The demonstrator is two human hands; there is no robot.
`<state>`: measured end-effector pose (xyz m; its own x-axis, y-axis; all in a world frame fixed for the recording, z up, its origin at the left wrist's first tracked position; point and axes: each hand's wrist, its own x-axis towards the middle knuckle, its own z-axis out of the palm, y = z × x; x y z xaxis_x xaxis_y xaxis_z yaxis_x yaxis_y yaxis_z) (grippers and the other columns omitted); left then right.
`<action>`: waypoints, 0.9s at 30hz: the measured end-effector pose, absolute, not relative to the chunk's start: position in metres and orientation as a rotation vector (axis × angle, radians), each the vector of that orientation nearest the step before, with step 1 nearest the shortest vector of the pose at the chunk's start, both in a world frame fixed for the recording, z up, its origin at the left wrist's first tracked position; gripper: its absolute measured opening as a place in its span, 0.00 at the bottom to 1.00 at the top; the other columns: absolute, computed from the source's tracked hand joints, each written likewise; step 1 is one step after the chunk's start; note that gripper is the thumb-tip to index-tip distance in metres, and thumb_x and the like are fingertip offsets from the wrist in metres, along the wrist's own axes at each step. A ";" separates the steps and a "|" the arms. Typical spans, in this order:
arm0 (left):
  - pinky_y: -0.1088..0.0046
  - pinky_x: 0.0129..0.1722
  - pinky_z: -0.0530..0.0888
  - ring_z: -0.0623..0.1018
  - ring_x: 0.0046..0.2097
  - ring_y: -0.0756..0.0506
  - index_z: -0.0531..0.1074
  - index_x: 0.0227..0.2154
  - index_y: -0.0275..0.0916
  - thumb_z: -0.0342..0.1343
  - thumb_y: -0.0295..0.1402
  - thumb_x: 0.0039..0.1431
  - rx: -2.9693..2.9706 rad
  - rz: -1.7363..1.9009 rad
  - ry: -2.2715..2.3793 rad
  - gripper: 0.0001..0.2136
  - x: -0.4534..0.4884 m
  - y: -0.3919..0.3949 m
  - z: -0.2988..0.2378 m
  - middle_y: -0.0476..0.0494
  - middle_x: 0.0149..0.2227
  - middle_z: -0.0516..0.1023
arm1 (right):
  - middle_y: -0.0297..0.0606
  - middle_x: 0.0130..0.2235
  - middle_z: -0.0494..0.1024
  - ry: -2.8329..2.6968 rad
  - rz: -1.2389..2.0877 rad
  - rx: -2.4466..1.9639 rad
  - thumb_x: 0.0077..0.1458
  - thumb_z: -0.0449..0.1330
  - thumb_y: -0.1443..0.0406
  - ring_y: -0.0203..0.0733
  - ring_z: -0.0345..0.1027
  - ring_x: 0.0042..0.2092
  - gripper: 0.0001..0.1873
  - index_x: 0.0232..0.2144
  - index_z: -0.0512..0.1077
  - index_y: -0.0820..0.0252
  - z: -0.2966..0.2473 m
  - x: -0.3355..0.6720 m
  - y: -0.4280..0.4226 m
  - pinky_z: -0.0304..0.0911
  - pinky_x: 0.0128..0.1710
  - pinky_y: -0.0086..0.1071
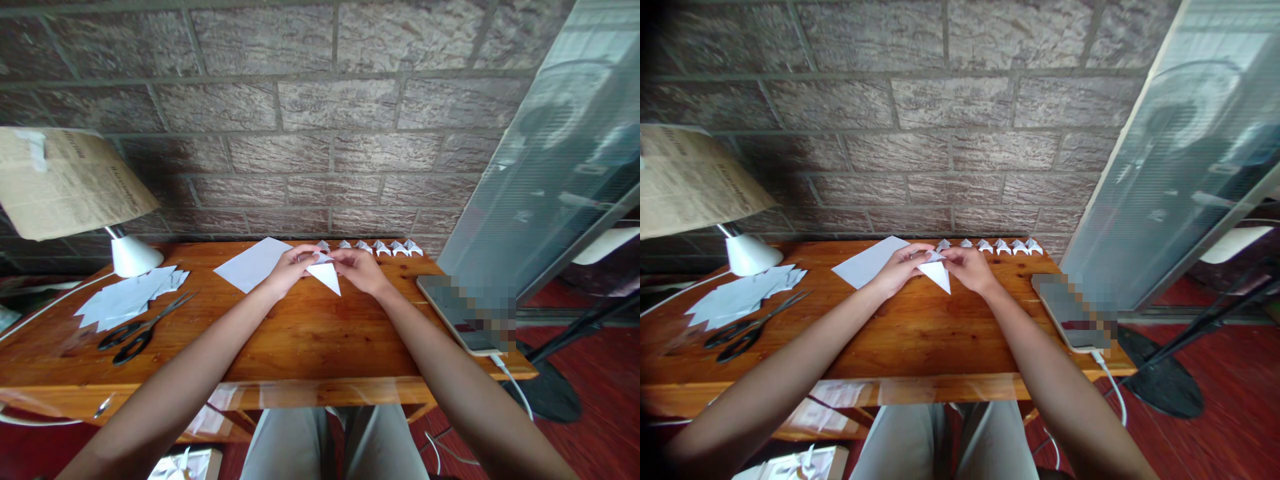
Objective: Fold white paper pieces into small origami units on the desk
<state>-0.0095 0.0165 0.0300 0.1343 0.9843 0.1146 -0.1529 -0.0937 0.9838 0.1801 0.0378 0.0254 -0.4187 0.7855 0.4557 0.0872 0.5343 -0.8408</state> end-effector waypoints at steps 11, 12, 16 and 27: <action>0.75 0.30 0.70 0.75 0.30 0.49 0.71 0.31 0.37 0.66 0.41 0.44 1.442 1.206 0.952 0.15 -0.011 0.010 0.041 0.49 0.27 0.77 | 0.38 0.39 0.81 -1.734 1.092 -0.726 0.47 0.66 0.57 0.39 0.72 0.39 0.15 0.37 0.79 0.59 0.033 0.179 0.034 0.65 0.45 0.36; 0.74 0.31 0.71 0.75 0.31 0.49 0.71 0.31 0.37 0.66 0.41 0.44 1.464 1.189 0.946 0.16 -0.012 0.010 0.041 0.49 0.26 0.77 | 0.37 0.39 0.81 -1.711 1.113 -0.725 0.46 0.67 0.57 0.39 0.72 0.38 0.15 0.37 0.79 0.59 0.034 0.178 0.033 0.65 0.45 0.36; 0.74 0.31 0.71 0.76 0.30 0.49 0.71 0.31 0.37 0.66 0.42 0.45 1.543 1.152 0.922 0.16 -0.015 0.010 0.043 0.48 0.27 0.77 | 0.36 0.36 0.80 -1.651 1.171 -0.719 0.43 0.69 0.58 0.38 0.72 0.36 0.14 0.34 0.79 0.59 0.040 0.179 0.029 0.65 0.45 0.36; 0.73 0.31 0.73 0.77 0.31 0.48 0.77 0.34 0.37 0.66 0.41 0.46 1.608 1.294 0.850 0.15 -0.014 0.011 0.041 0.46 0.30 0.80 | 0.35 0.37 0.81 -1.518 1.273 -0.755 0.40 0.70 0.61 0.38 0.72 0.37 0.14 0.34 0.80 0.56 0.052 0.183 0.022 0.63 0.45 0.35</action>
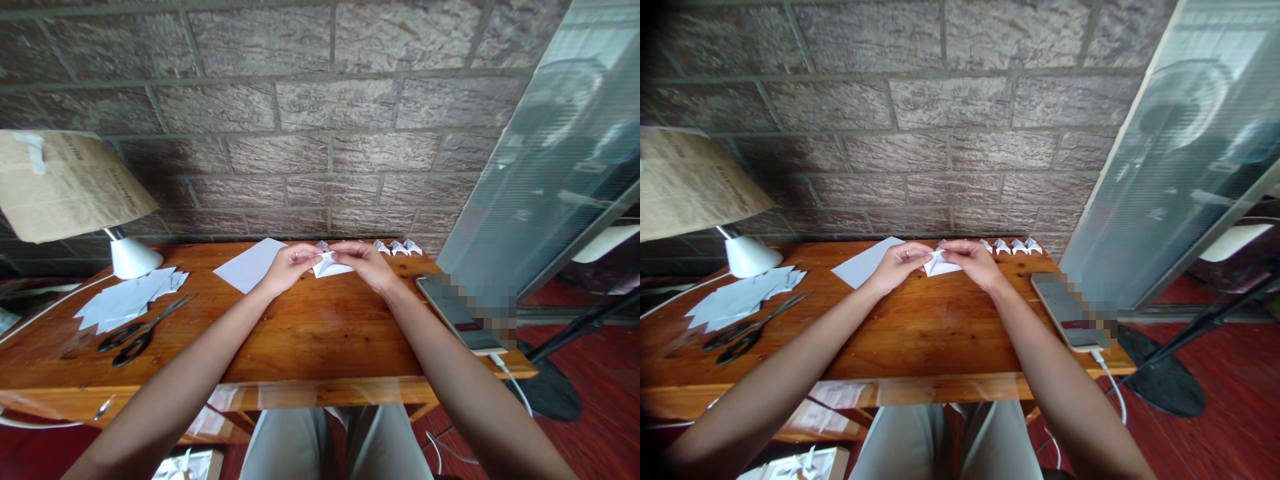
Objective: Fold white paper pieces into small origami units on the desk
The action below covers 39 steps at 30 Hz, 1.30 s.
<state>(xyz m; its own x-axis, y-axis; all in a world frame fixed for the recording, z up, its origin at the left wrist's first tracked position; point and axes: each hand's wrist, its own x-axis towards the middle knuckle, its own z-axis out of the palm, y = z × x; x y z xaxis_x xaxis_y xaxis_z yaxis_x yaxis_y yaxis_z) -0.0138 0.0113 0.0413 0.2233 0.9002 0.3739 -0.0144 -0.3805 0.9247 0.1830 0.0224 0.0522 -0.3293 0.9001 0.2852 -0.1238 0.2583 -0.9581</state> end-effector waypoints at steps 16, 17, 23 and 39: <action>0.62 0.47 0.73 0.80 0.41 0.41 0.81 0.33 0.38 0.68 0.41 0.43 1.535 1.370 0.962 0.15 -0.009 0.010 0.038 0.41 0.38 0.83 | 0.35 0.35 0.81 -1.522 1.319 -0.769 0.39 0.71 0.59 0.38 0.72 0.36 0.16 0.32 0.80 0.59 0.052 0.182 0.020 0.64 0.43 0.34; 0.62 0.47 0.73 0.80 0.41 0.41 0.81 0.33 0.38 0.68 0.41 0.44 1.543 1.369 0.961 0.15 -0.009 0.010 0.038 0.40 0.38 0.83 | 0.35 0.34 0.81 -1.523 1.311 -0.790 0.39 0.71 0.58 0.38 0.72 0.36 0.16 0.32 0.80 0.59 0.052 0.182 0.020 0.64 0.43 0.34; 0.63 0.47 0.73 0.80 0.41 0.42 0.80 0.34 0.38 0.68 0.41 0.44 1.555 1.352 0.943 0.15 -0.008 0.010 0.038 0.41 0.38 0.83 | 0.36 0.35 0.81 -1.585 1.259 -0.825 0.42 0.69 0.55 0.38 0.71 0.35 0.16 0.32 0.80 0.59 0.051 0.183 0.022 0.63 0.43 0.34; 0.70 0.38 0.71 0.78 0.34 0.46 0.76 0.38 0.38 0.67 0.40 0.44 1.488 1.353 0.932 0.18 -0.002 0.010 0.032 0.44 0.34 0.82 | 0.32 0.26 0.77 -1.634 1.230 -0.904 0.43 0.67 0.56 0.34 0.65 0.27 0.13 0.27 0.78 0.61 0.048 0.185 0.024 0.60 0.31 0.29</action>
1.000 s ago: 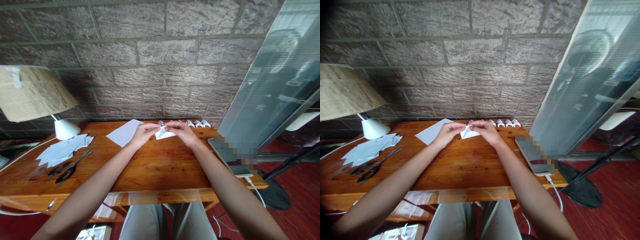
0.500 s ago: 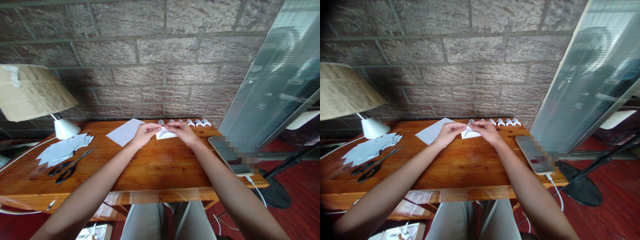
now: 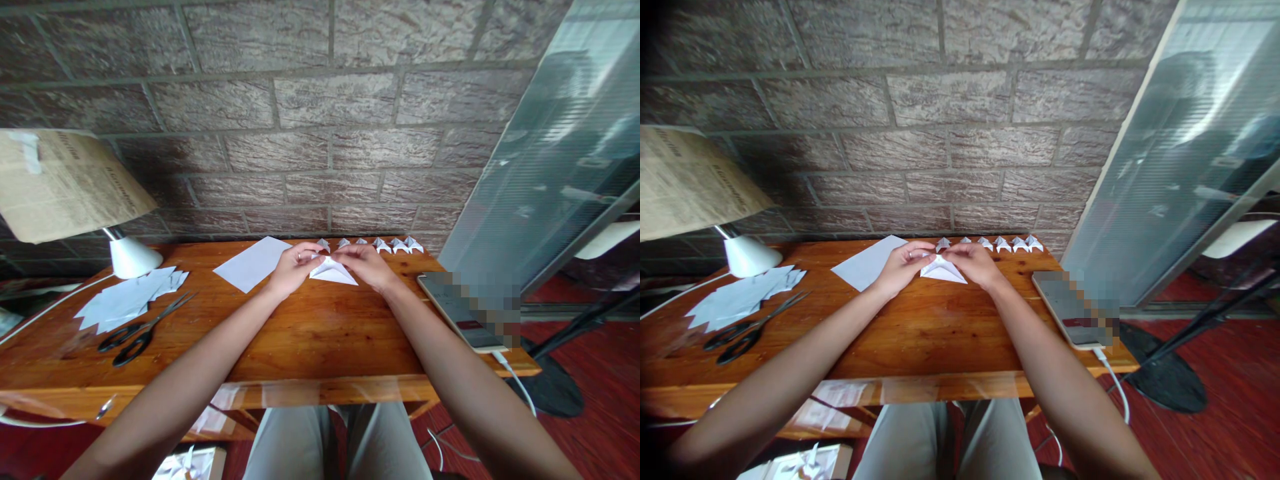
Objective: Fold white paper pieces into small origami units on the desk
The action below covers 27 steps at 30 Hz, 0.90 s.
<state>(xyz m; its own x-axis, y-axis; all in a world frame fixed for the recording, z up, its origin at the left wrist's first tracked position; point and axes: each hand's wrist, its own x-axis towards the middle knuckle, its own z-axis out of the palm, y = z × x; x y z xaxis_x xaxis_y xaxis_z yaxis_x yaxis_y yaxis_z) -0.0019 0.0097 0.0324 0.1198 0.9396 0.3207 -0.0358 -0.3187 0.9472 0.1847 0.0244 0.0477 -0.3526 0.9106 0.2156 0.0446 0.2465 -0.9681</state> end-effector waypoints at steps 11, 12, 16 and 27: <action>0.70 0.40 0.70 0.77 0.35 0.48 0.76 0.36 0.36 0.69 0.37 0.40 1.318 1.317 0.841 0.18 -0.002 0.013 0.030 0.45 0.34 0.81 | 0.34 0.29 0.79 -1.745 1.106 -0.831 0.46 0.65 0.55 0.36 0.68 0.30 0.14 0.28 0.78 0.62 0.043 0.185 0.030 0.64 0.34 0.31; 0.70 0.41 0.70 0.77 0.35 0.48 0.77 0.35 0.36 0.69 0.36 0.40 1.311 1.301 0.836 0.17 -0.002 0.013 0.030 0.45 0.33 0.81 | 0.34 0.29 0.79 -1.748 1.091 -0.831 0.45 0.65 0.56 0.37 0.69 0.30 0.14 0.27 0.78 0.62 0.043 0.185 0.030 0.64 0.34 0.31; 0.71 0.39 0.70 0.76 0.33 0.49 0.77 0.31 0.36 0.70 0.36 0.40 1.325 1.301 0.851 0.15 -0.003 0.013 0.029 0.47 0.30 0.80 | 0.36 0.30 0.80 -1.807 1.062 -0.837 0.45 0.66 0.54 0.39 0.71 0.32 0.16 0.28 0.79 0.62 0.041 0.184 0.028 0.65 0.36 0.33; 0.72 0.35 0.68 0.75 0.32 0.48 0.78 0.29 0.36 0.68 0.42 0.43 1.348 1.327 0.902 0.14 -0.002 0.015 0.024 0.47 0.29 0.78 | 0.34 0.27 0.79 -1.903 1.058 -0.812 0.46 0.66 0.51 0.37 0.68 0.28 0.19 0.29 0.79 0.61 0.037 0.185 0.031 0.63 0.32 0.31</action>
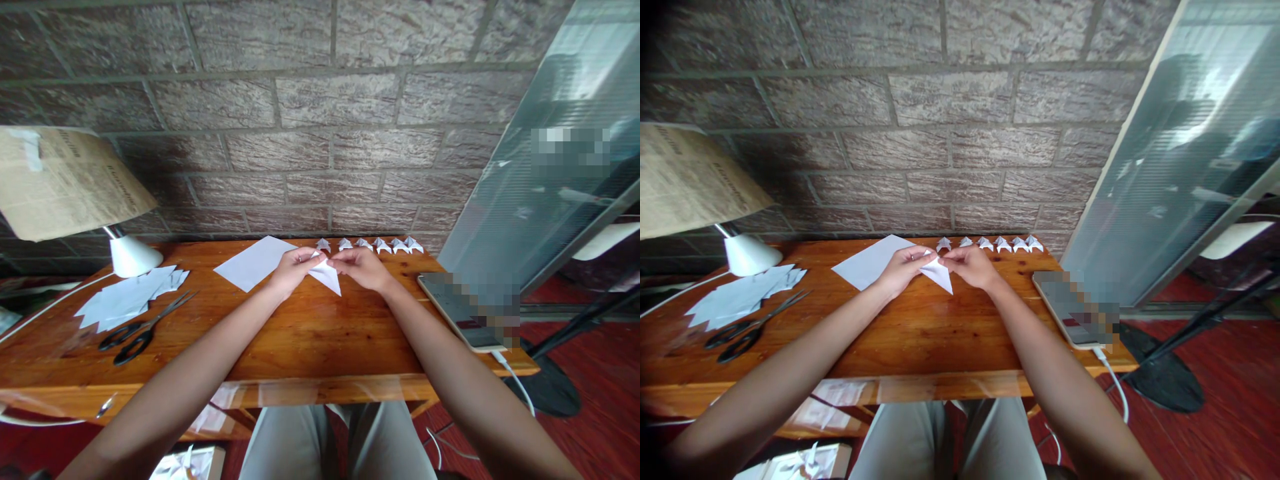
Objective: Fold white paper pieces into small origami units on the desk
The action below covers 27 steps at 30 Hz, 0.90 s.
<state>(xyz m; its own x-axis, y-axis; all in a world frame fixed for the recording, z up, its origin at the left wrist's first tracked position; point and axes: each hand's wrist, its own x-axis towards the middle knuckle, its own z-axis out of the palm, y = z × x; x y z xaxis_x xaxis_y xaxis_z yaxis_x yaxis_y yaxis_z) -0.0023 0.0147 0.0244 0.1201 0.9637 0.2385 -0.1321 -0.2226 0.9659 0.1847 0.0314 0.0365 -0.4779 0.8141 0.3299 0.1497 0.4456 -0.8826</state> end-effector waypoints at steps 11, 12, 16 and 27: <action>0.72 0.34 0.68 0.74 0.31 0.49 0.79 0.27 0.35 0.70 0.42 0.39 1.290 1.306 0.924 0.15 -0.003 0.016 0.024 0.47 0.28 0.78 | 0.35 0.25 0.76 -1.949 1.132 -0.815 0.48 0.64 0.49 0.35 0.66 0.27 0.21 0.28 0.78 0.62 0.034 0.183 0.029 0.62 0.30 0.30; 0.72 0.34 0.68 0.74 0.31 0.49 0.79 0.27 0.35 0.70 0.42 0.39 1.281 1.293 0.923 0.15 -0.003 0.016 0.023 0.47 0.28 0.78 | 0.35 0.24 0.76 -1.943 1.135 -0.820 0.47 0.64 0.49 0.35 0.66 0.27 0.21 0.28 0.78 0.62 0.034 0.183 0.029 0.61 0.30 0.30; 0.72 0.35 0.69 0.74 0.32 0.49 0.79 0.30 0.36 0.70 0.42 0.40 1.246 1.235 0.899 0.16 -0.006 0.019 0.021 0.46 0.29 0.78 | 0.35 0.25 0.76 -1.919 1.164 -0.837 0.44 0.66 0.49 0.35 0.65 0.27 0.21 0.28 0.78 0.62 0.033 0.184 0.030 0.62 0.30 0.30; 0.74 0.31 0.64 0.71 0.29 0.51 0.79 0.29 0.34 0.68 0.43 0.42 1.366 1.333 0.910 0.16 -0.005 0.018 0.023 0.47 0.26 0.77 | 0.36 0.26 0.77 -1.938 1.304 -0.795 0.48 0.64 0.50 0.35 0.69 0.28 0.20 0.29 0.77 0.63 0.036 0.183 0.028 0.65 0.34 0.30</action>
<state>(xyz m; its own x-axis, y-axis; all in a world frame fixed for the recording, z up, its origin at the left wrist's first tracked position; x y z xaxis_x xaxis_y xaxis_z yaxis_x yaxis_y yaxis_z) -0.0053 0.0179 0.0234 0.1158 0.9614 0.2495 -0.1179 -0.2362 0.9645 0.1827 0.0280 0.0364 -0.5961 0.7808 0.1873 0.1205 0.3176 -0.9405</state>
